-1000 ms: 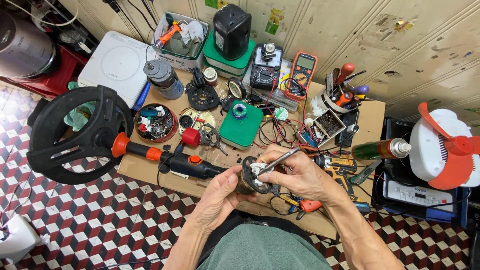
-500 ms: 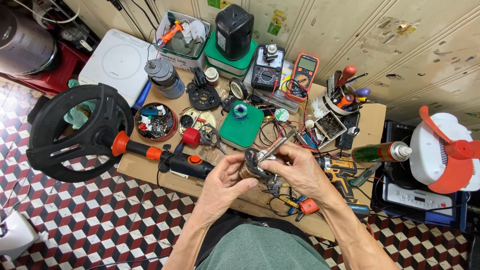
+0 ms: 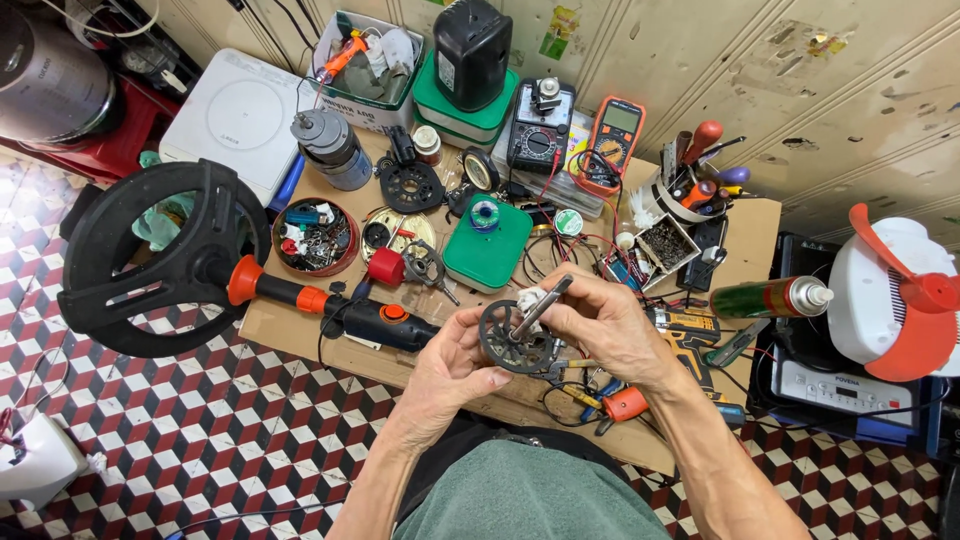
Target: Disassembling, inspecting, and cleaning internal parts of a small engine or carburetor on a workshop bench.
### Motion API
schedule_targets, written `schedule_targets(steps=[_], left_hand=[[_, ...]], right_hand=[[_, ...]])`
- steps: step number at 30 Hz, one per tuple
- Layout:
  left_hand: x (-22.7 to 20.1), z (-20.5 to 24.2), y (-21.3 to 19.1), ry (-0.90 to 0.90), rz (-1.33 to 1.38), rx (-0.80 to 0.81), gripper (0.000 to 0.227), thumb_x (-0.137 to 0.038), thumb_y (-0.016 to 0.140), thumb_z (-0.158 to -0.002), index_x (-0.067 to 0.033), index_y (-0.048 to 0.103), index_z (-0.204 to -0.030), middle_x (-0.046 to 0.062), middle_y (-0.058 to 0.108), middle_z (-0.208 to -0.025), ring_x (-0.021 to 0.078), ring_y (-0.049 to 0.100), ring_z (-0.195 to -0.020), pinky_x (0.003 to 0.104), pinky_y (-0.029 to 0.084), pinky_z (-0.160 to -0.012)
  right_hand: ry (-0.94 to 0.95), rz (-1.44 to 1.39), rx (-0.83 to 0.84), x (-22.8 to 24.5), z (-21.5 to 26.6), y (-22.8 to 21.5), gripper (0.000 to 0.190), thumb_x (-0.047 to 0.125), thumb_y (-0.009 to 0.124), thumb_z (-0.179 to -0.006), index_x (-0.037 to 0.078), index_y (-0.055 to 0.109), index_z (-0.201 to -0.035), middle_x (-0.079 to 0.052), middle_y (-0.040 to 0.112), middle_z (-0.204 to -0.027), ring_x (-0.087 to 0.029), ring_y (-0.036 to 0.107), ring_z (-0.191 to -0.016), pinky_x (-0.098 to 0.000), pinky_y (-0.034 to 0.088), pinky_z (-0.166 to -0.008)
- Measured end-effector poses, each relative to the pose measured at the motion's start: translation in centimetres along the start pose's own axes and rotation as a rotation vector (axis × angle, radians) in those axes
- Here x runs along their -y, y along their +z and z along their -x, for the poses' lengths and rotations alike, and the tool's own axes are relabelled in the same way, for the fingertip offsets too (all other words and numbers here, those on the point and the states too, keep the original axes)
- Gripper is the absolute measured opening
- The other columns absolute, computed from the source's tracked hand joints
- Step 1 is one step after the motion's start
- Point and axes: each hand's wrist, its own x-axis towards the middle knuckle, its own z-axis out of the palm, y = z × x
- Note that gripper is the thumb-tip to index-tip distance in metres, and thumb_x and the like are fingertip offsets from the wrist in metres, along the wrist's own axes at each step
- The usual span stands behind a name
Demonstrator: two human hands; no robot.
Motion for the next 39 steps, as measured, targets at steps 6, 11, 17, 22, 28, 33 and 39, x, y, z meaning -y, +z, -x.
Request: schedule_targets(steps=[6, 11, 17, 22, 28, 33, 39], left_hand=[[-0.1, 0.1, 0.1, 0.042, 0.024, -0.083, 0.071, -0.006, 0.081, -0.075, -0.002, 0.048, -0.138, 0.01, 0.065, -0.125, 0.018, 0.064, -0.115, 0.034, 0.052, -0.101], [1.4, -0.6, -0.1, 0.146, 0.3, -0.119, 0.058, -0.018, 0.079, -0.088, -0.0043, 0.051, -0.137, 0.006, 0.063, -0.126, 0.0161, 0.061, -0.118, 0.031, 0.047, -0.108], [1.1, -1.1, 0.6, 0.07, 0.596, -0.191, 0.039, -0.025, 0.07, -0.097, -0.0015, 0.062, -0.127, 0.011, 0.068, -0.123, 0.0195, 0.063, -0.11, 0.032, 0.05, -0.099], [2.0, -1.6, 0.9, 0.073, 0.64, -0.245, 0.04, -0.025, 0.07, -0.096, 0.0023, 0.062, -0.124, 0.013, 0.069, -0.121, 0.0204, 0.064, -0.113, 0.032, 0.052, -0.105], [2.7, -1.7, 0.9, 0.124, 0.617, -0.265, 0.031, -0.023, 0.071, -0.096, -0.0039, 0.063, -0.119, 0.007, 0.069, -0.116, 0.0181, 0.063, -0.114, 0.035, 0.051, -0.103], [4.1, -2.4, 0.1, 0.158, 0.626, -0.331, 0.031, -0.023, 0.073, -0.096, -0.0095, 0.063, -0.122, 0.001, 0.066, -0.113, 0.0149, 0.06, -0.106, 0.034, 0.046, -0.093], [3.7, -2.3, 1.0, 0.22, 0.579, -0.375, 0.033, -0.018, 0.072, -0.094, -0.0087, 0.059, -0.122, 0.002, 0.066, -0.117, 0.0135, 0.06, -0.11, 0.031, 0.049, -0.1]], right_hand=[[0.089, -0.23, -0.244, -1.4, 0.3, 0.3, 0.017, 0.008, 0.067, -0.097, -0.002, 0.07, -0.11, -0.004, 0.064, -0.084, -0.009, 0.055, -0.067, -0.0231, 0.041, -0.053], [0.042, -0.361, -0.335, -2.0, 0.9, 1.3, 0.019, 0.009, 0.067, -0.097, -0.002, 0.069, -0.112, -0.005, 0.07, -0.094, -0.01, 0.061, -0.08, -0.0241, 0.05, -0.069], [0.086, -0.346, -0.395, -3.2, 1.3, 3.2, 0.021, 0.009, 0.068, -0.095, -0.002, 0.068, -0.113, -0.005, 0.072, -0.096, -0.011, 0.064, -0.083, -0.0263, 0.052, -0.074], [0.081, -0.34, -0.407, -4.1, 1.1, 5.1, 0.024, 0.007, 0.07, -0.093, -0.001, 0.066, -0.115, -0.005, 0.072, -0.095, -0.011, 0.065, -0.082, -0.0268, 0.052, -0.074], [0.071, -0.34, -0.46, -4.0, 0.9, 7.1, 0.024, 0.01, 0.07, -0.094, -0.001, 0.067, -0.115, -0.004, 0.072, -0.095, -0.009, 0.064, -0.083, -0.0259, 0.051, -0.076], [0.094, -0.317, -0.42, -3.9, 1.4, 8.0, 0.023, 0.016, 0.069, -0.095, -0.001, 0.074, -0.11, -0.002, 0.073, -0.096, -0.007, 0.064, -0.086, -0.0242, 0.052, -0.08], [0.107, -0.282, -0.437, -4.9, 1.8, 7.9, 0.024, 0.017, 0.07, -0.098, -0.003, 0.076, -0.109, -0.004, 0.073, -0.096, -0.009, 0.062, -0.087, -0.025, 0.05, -0.079]])
